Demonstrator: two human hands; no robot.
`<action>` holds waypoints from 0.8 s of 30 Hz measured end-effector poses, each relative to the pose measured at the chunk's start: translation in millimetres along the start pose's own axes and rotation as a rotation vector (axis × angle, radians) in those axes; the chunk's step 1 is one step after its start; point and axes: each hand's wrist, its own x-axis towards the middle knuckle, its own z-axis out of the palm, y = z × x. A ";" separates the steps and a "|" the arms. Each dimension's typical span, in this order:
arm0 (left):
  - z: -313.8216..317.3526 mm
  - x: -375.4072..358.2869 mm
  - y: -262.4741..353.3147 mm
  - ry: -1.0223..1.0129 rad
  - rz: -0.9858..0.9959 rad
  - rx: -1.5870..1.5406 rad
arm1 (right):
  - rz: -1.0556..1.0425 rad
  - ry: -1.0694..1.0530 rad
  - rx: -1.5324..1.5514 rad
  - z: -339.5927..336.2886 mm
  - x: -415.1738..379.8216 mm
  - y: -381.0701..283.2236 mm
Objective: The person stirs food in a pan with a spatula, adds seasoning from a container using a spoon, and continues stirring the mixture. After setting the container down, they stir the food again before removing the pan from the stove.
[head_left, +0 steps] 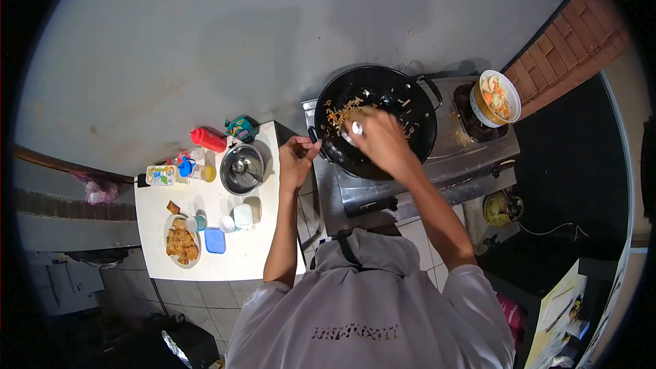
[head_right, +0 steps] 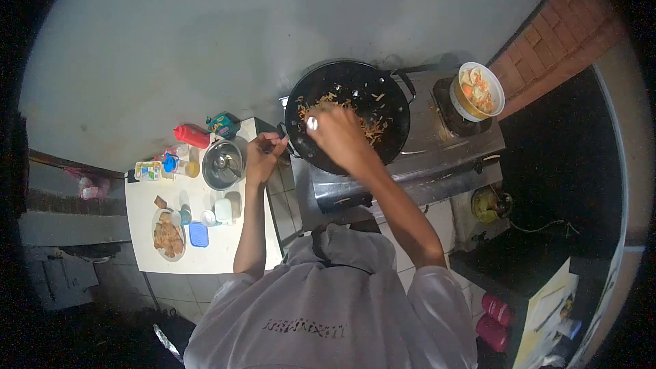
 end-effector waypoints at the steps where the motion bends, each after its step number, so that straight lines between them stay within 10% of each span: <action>1: 0.1 -0.2 -0.2 -0.006 0.002 0.005 | 0.015 0.033 0.024 0.7 7.9 10.8; 24: 4.0 -4.3 4.8 0.050 0.007 0.089 | 0.280 0.389 0.049 -3.6 46.7 17.7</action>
